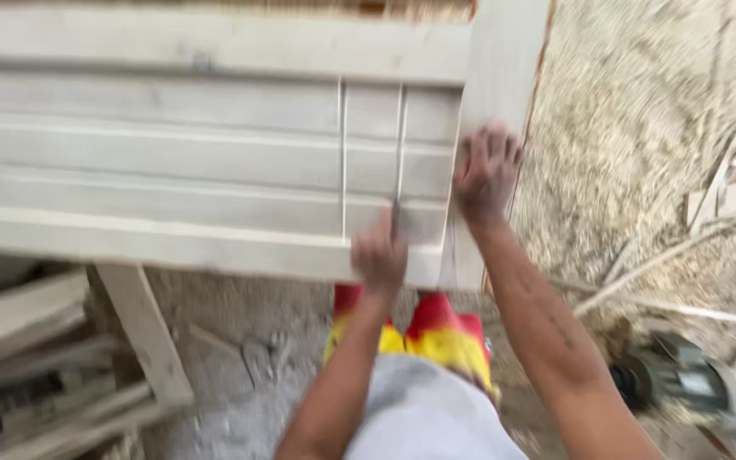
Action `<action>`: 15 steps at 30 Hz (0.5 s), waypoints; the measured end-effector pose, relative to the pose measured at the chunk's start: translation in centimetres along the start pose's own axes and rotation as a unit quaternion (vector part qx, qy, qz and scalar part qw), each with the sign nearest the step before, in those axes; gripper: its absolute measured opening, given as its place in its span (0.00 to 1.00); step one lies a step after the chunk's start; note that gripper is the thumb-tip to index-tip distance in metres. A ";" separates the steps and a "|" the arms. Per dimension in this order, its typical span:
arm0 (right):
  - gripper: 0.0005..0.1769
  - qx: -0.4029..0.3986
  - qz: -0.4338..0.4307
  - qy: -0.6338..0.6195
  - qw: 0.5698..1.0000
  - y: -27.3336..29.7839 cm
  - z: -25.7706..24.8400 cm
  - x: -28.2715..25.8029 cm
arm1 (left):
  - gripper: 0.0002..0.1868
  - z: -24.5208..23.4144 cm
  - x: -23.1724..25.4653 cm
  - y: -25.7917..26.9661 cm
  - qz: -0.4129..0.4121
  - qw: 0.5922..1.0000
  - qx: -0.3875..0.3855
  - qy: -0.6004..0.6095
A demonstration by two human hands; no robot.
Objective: The person sands a wooden door with a piece of sandpaper, moving their hand along the grooves and flat surfaces.
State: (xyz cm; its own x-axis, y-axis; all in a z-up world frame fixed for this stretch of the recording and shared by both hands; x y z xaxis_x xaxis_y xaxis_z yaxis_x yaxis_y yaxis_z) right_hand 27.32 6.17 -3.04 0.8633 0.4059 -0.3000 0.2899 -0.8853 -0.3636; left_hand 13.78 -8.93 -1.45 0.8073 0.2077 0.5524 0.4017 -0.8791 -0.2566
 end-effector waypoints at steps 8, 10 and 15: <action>0.04 -0.013 -0.010 0.001 1.000 0.8 0.9 0.7 | 0.29 4.8 -1.3 -2.5 0.008 0.990 -0.099 -0.096; 0.09 0.037 -0.019 0.046 0.998 -0.3 0.5 0.2 | 0.29 4.2 -1.1 -4.5 0.021 0.989 -0.109 -0.101; 0.03 0.002 -0.003 -0.005 1.000 0.3 0.1 -0.2 | 0.25 6.8 -1.1 -9.1 -0.025 0.991 -0.094 -0.091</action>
State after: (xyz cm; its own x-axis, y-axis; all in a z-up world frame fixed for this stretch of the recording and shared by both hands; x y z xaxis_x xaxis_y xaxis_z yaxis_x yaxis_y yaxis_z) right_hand 27.19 5.88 -3.16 0.8579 0.4126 -0.3061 0.2929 -0.8823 -0.3684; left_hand 12.16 1.75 -5.15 0.8603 0.3117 0.4034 0.3693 -0.9265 -0.0717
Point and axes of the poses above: each hand's wrist, its own y-axis away from the middle knuckle, its own z-axis out of the palm, x = y × z, the point moved 1 cm from there along -y, towards the middle knuckle, and after that the axes turned 12 degrees about y, right-handed, at the moved point
